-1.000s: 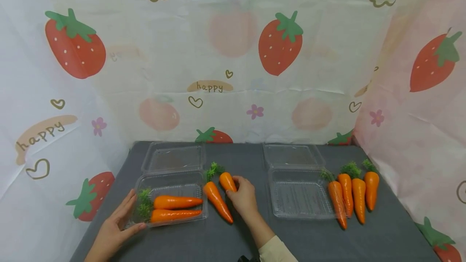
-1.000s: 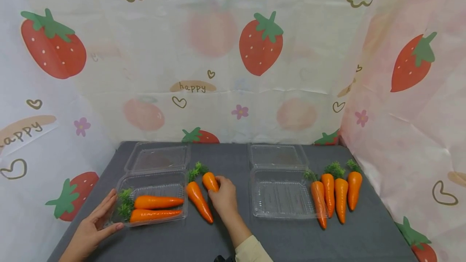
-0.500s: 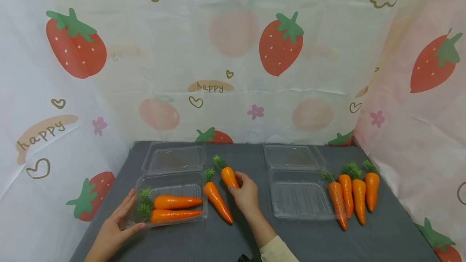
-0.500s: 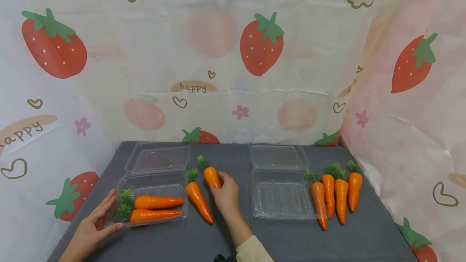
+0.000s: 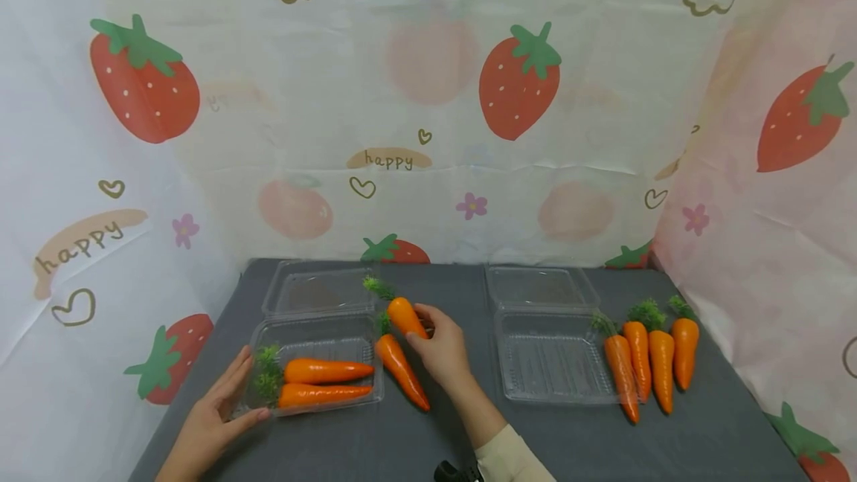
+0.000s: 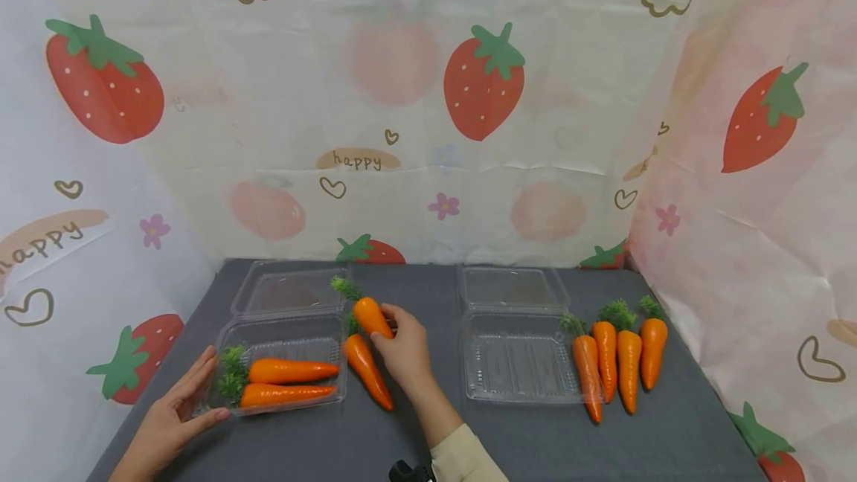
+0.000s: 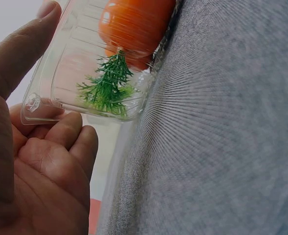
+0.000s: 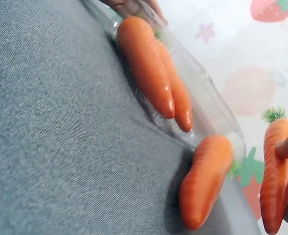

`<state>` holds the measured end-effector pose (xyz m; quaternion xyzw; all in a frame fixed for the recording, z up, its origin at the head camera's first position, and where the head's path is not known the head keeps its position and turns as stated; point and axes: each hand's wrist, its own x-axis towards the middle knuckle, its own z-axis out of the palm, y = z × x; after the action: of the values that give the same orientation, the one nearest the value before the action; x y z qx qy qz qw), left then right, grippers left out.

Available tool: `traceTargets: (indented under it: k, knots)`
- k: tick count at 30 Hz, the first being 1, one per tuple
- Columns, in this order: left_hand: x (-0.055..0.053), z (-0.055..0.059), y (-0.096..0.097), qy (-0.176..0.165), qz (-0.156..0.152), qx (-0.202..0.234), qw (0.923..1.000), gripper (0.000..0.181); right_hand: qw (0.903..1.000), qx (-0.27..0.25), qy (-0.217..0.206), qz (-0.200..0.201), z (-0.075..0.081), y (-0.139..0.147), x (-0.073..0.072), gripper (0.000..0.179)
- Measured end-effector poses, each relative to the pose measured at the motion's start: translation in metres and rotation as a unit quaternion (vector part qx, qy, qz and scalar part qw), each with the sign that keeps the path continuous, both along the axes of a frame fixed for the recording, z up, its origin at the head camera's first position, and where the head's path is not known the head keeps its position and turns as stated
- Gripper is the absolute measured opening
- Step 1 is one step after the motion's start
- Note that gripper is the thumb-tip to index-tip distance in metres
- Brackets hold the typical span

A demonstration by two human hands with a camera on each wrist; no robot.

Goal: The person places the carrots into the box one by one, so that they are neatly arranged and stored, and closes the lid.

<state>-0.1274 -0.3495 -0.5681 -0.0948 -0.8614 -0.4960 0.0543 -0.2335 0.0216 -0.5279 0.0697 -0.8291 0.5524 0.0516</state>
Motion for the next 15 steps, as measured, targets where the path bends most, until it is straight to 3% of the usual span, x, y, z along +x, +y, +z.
traceTargets:
  k: [15]
  knots:
    - [-0.001,-0.001,0.000,0.002,-0.004,0.006,1.0000,0.091,0.9983,-0.013,-0.012,0.055,0.019,-0.008,-0.003,0.048]
